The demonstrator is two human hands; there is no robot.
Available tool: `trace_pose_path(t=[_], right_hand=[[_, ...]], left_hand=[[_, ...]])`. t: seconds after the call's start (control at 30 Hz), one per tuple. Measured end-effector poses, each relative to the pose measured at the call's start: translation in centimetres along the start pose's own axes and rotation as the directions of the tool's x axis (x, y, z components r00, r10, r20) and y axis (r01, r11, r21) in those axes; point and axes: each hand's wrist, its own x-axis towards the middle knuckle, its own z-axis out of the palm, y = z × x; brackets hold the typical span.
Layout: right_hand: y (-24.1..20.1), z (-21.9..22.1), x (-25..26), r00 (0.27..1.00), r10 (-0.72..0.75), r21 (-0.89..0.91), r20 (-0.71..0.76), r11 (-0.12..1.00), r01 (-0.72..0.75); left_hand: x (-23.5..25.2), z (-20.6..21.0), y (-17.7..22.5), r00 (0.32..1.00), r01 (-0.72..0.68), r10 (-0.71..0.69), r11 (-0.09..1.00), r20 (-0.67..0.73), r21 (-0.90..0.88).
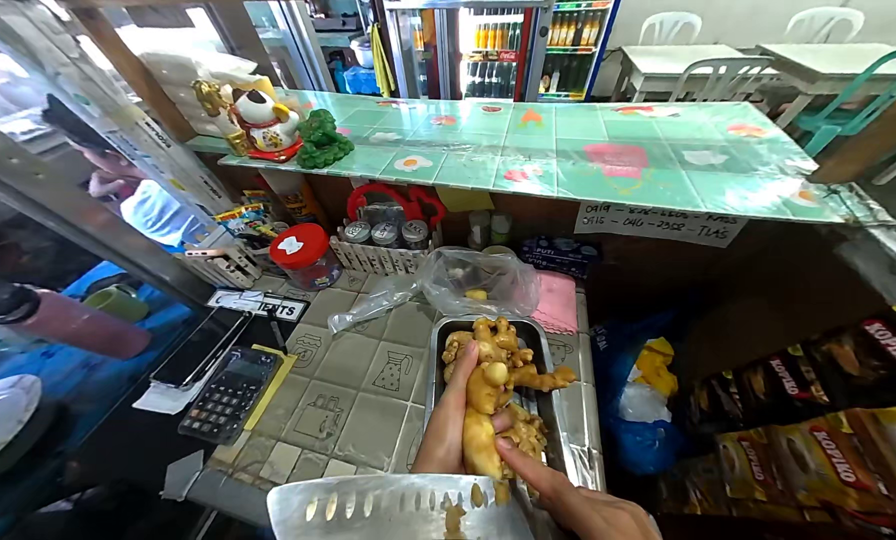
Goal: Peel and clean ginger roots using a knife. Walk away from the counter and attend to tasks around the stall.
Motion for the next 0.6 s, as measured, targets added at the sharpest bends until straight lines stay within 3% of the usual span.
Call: trace_pose_path(t=[0.43, 0.6], right_hand=[[0.78, -0.15, 0.34, 0.999, -0.011, 0.084, 0.045, 0.996, 0.007], [0.56, -0.13, 0.2, 0.998, 0.028, 0.099, 0.059, 0.994, -0.034]], left_hand=[[0.41, -0.36, 0.46, 0.996, 0.081, -0.083, 0.996, -0.022, -0.048], [0.38, -0.25, -0.22, 0.995, 0.022, -0.02, 0.999, -0.095, 0.027]])
